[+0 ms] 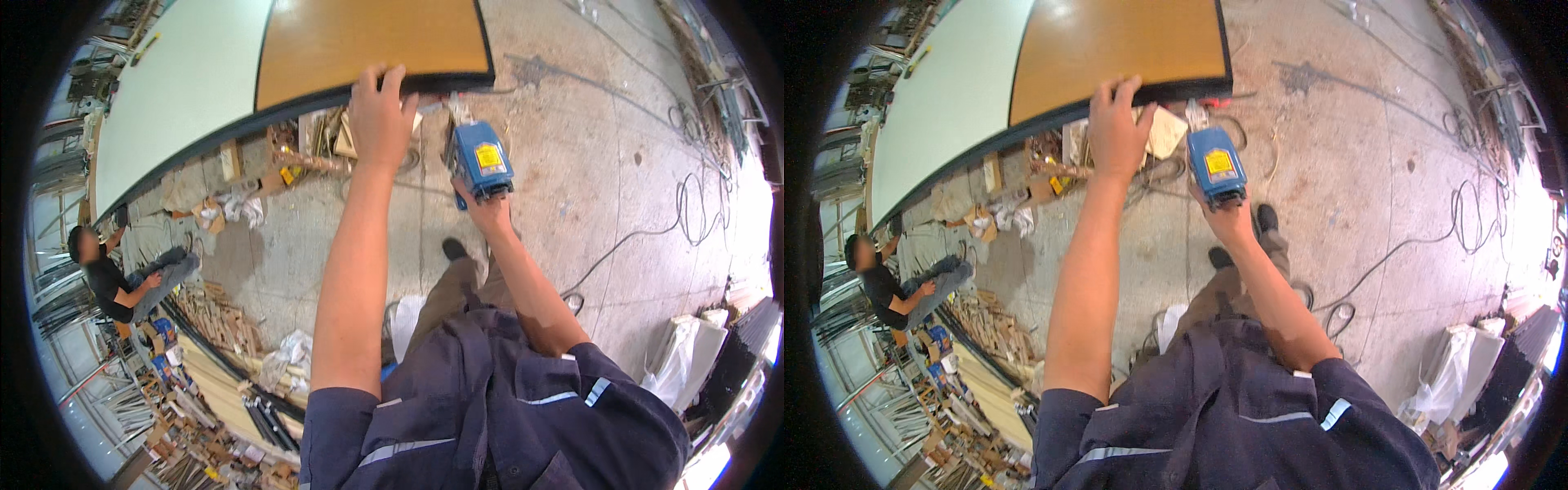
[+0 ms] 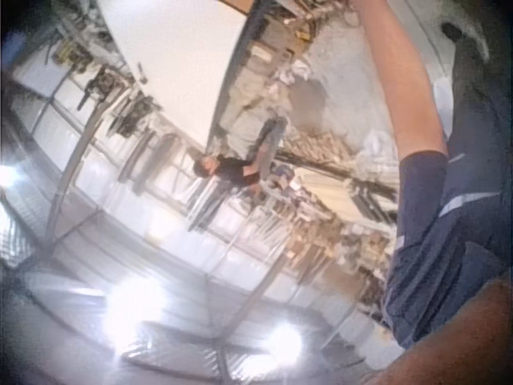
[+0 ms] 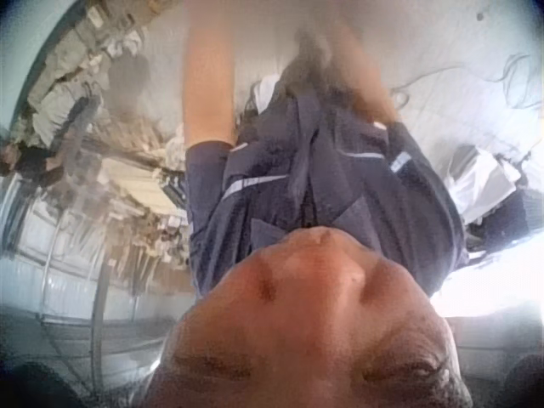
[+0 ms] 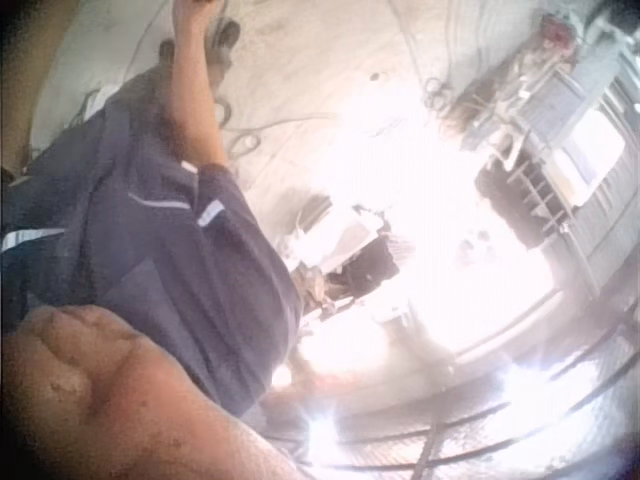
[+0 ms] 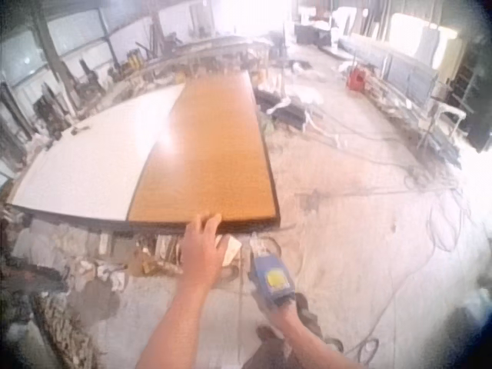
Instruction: The person attaches a black trim strip to the edge of a large wooden tabletop using a pneumatic nail gun, then switches to a cordless drill to drive screws into the underside of the table. The person handles the trim, nail gun, and drill throughout the process.
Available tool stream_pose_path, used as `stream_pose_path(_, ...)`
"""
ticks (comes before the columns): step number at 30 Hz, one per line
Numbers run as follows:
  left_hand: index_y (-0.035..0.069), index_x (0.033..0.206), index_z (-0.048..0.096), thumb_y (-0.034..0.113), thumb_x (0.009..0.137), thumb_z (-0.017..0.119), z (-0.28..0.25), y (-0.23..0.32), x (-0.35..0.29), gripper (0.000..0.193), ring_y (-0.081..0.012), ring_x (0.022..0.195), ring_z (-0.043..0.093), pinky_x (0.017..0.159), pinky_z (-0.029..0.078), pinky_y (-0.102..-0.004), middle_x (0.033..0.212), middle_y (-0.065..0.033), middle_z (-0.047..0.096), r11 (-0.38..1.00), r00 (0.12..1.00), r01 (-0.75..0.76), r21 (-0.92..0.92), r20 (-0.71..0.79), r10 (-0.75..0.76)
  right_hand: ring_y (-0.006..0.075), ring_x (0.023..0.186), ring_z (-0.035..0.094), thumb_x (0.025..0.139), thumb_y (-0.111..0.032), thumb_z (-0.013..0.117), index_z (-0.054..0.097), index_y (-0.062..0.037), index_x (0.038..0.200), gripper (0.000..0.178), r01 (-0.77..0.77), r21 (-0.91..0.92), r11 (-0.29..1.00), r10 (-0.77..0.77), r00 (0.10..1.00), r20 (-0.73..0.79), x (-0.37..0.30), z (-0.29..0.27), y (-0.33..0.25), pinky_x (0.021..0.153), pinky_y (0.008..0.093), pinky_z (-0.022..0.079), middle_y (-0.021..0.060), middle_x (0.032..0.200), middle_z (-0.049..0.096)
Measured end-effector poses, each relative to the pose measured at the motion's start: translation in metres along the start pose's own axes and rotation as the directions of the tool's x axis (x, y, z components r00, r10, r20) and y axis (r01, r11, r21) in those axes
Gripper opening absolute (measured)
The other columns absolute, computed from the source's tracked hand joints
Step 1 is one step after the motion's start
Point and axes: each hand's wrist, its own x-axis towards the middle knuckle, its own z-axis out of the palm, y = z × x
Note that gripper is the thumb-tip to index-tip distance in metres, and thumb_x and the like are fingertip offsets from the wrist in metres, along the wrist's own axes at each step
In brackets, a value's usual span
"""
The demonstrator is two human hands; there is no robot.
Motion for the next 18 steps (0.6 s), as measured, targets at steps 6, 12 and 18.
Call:
stream_pose_path(6,0.007,0.13,0.057,0.015,0.085,0.07,-0.016,0.014,0.003,0.047,-0.0379,0.116,0.051,0.098,0.046,-0.0458,0.136,-0.014,0.05,0.994,0.997,0.059,-0.09,0.063,-0.053,0.0268,0.113,0.063,0.08,-0.023,0.083,0.051,0.0069,0.126,0.064,-0.118,-0.109,0.987,0.117,0.993,-0.016,-0.013,-0.096,0.025,0.097,0.0374,0.05,0.0177,0.122,0.065)
stream_pose_path(12,0.008,0.135,0.054,0.015,0.09,0.065,-0.016,0.019,0.003,0.047,-0.0384,0.117,0.049,0.099,0.045,-0.047,0.143,-0.0128,0.047,0.992,0.994,0.093,-0.083,0.06,-0.088,0.0244,0.1,0.066,0.074,-0.014,0.083,0.063,0.0023,0.118,0.051,-0.06,-0.169,0.984,0.008,0.955,-0.296,-0.026,-0.218,0.126,0.089,0.0379,0.051,0.0125,0.111,0.07)
stream_pose_path(18,0.006,0.138,0.05,0.012,0.092,0.064,-0.005,0.022,-0.007,0.049,-0.0425,0.125,0.046,0.101,0.043,-0.0482,0.15,-0.0164,0.04,0.972,0.992,0.123,-0.202,0.032,-0.119,0.0157,0.062,0.058,0.082,-0.018,0.073,0.065,-0.0064,0.077,0.015,-0.427,-0.106,0.898,0.371,0.864,-0.34,-0.019,-0.334,0.229,0.058,0.0326,0.044,0.0021,0.07,0.063)
